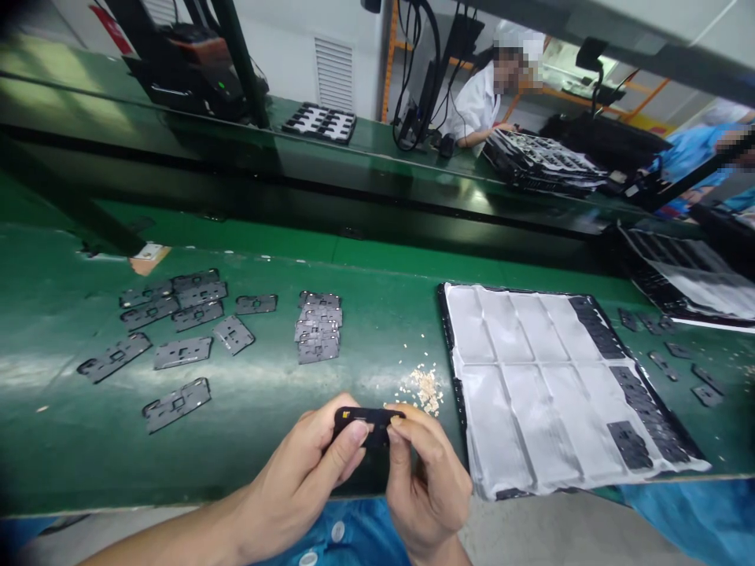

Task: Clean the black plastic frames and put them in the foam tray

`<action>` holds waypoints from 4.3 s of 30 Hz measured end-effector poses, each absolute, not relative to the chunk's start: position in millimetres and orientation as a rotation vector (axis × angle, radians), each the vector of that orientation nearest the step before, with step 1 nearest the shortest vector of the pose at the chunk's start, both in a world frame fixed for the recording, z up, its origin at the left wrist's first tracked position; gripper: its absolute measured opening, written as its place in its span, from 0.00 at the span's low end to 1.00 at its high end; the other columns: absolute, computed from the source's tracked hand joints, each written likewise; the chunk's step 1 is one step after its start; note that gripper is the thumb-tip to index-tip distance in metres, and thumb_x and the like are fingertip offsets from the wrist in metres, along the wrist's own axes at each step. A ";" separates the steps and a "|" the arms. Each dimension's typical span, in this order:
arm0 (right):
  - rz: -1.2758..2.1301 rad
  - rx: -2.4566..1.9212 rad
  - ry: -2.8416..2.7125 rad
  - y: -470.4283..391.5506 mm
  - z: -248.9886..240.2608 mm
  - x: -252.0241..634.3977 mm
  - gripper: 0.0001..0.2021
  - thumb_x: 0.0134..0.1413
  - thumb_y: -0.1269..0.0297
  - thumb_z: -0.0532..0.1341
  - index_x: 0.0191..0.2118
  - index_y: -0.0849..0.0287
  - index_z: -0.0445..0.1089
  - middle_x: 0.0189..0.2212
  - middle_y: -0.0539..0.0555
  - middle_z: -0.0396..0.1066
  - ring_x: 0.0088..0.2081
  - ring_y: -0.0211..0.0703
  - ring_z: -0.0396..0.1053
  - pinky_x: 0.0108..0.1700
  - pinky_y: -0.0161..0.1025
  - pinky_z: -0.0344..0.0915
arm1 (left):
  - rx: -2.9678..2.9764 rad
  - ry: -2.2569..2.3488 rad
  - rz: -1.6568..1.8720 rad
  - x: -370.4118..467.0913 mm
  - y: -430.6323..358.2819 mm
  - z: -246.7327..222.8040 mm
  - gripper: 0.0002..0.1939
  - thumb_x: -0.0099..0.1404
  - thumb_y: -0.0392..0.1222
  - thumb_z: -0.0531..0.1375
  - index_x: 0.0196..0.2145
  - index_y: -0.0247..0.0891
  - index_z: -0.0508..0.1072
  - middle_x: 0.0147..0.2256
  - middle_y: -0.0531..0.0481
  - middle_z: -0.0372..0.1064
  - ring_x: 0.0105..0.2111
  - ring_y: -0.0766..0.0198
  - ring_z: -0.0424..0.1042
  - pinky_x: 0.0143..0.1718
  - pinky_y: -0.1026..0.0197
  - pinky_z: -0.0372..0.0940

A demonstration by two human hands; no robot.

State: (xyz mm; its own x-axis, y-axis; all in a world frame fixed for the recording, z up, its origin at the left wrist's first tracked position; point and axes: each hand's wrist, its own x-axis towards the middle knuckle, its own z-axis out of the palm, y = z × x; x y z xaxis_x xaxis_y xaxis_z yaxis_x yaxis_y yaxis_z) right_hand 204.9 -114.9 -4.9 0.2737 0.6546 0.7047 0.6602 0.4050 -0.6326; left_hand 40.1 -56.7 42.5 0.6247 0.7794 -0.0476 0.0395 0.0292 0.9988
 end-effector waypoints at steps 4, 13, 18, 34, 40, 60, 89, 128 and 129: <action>-0.010 -1.235 -1.429 -116.8 -3.3 204.0 0.20 0.57 0.86 0.64 0.50 0.58 0.77 0.41 0.57 0.81 0.41 0.52 0.82 0.38 0.47 0.82 | 1.435 0.732 0.653 37.6 -58.4 43.7 0.19 0.82 0.53 0.48 0.33 0.42 0.59 0.24 0.58 0.59 0.23 0.68 0.58 0.27 0.62 0.54; -0.051 -1.246 -1.495 -114.9 0.9 206.0 0.19 0.57 0.86 0.63 0.49 0.59 0.77 0.38 0.57 0.80 0.39 0.51 0.82 0.36 0.46 0.81 | 1.398 0.748 0.646 37.7 -63.0 40.4 0.19 0.82 0.54 0.48 0.34 0.42 0.58 0.24 0.58 0.59 0.22 0.68 0.57 0.26 0.61 0.52; -0.060 -1.290 -1.518 -112.2 4.5 205.6 0.16 0.59 0.85 0.62 0.46 0.57 0.75 0.34 0.53 0.77 0.35 0.48 0.80 0.35 0.43 0.79 | 1.370 0.742 0.663 40.2 -65.8 37.2 0.19 0.81 0.54 0.48 0.34 0.42 0.58 0.24 0.58 0.59 0.22 0.68 0.57 0.26 0.62 0.53; 0.448 -1.297 -1.219 -118.3 4.5 219.7 0.04 0.72 0.71 0.59 0.46 0.56 0.69 0.35 0.54 0.79 0.40 0.46 0.81 0.41 0.40 0.80 | 1.364 0.813 0.652 36.7 -56.3 30.5 0.19 0.82 0.54 0.47 0.34 0.42 0.58 0.26 0.57 0.60 0.25 0.68 0.59 0.28 0.63 0.54; 0.717 -1.388 -1.199 -113.7 10.6 210.7 0.08 0.68 0.66 0.66 0.51 0.55 0.73 0.28 0.49 0.77 0.22 0.38 0.76 0.25 0.30 0.75 | 1.364 0.745 0.610 31.1 -52.4 32.4 0.17 0.82 0.47 0.45 0.39 0.39 0.66 0.26 0.56 0.62 0.25 0.67 0.60 0.30 0.63 0.56; 0.479 -1.267 -1.230 -116.5 -2.8 193.9 0.12 0.64 0.76 0.67 0.50 0.55 0.78 0.45 0.55 0.80 0.31 0.40 0.81 0.30 0.33 0.81 | 1.518 0.804 0.867 23.2 -48.7 15.4 0.18 0.81 0.47 0.50 0.44 0.34 0.74 0.29 0.52 0.68 0.28 0.66 0.67 0.32 0.63 0.61; 0.893 -1.433 -1.044 -108.6 11.0 183.1 0.11 0.67 0.60 0.67 0.51 0.55 0.79 0.34 0.53 0.78 0.28 0.38 0.75 0.30 0.32 0.75 | 1.336 1.038 0.695 21.4 -62.7 15.8 0.19 0.82 0.53 0.45 0.43 0.40 0.68 0.30 0.54 0.66 0.30 0.64 0.68 0.33 0.64 0.66; 1.250 -1.319 -0.813 -113.2 -3.3 188.2 0.10 0.67 0.55 0.68 0.43 0.56 0.78 0.28 0.50 0.71 0.27 0.36 0.66 0.28 0.30 0.65 | 1.131 0.918 0.627 10.9 -73.8 15.6 0.19 0.79 0.58 0.48 0.41 0.41 0.67 0.29 0.53 0.66 0.28 0.63 0.67 0.30 0.64 0.64; 1.261 -1.315 -0.817 -114.1 -3.1 188.5 0.10 0.67 0.56 0.68 0.44 0.56 0.78 0.29 0.50 0.72 0.27 0.37 0.66 0.28 0.31 0.66 | 1.073 0.910 0.624 11.2 -73.3 16.4 0.19 0.79 0.58 0.49 0.41 0.41 0.67 0.29 0.53 0.65 0.28 0.63 0.67 0.30 0.65 0.63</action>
State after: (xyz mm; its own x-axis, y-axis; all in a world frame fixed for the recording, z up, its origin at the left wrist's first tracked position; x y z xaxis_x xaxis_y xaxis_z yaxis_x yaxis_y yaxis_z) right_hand 188.5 -114.1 -3.1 0.1995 0.9560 -0.2151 -0.1945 -0.1765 -0.9649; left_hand 11.2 -73.3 16.4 0.5025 0.8042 -0.3176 -0.0057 0.3704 0.9289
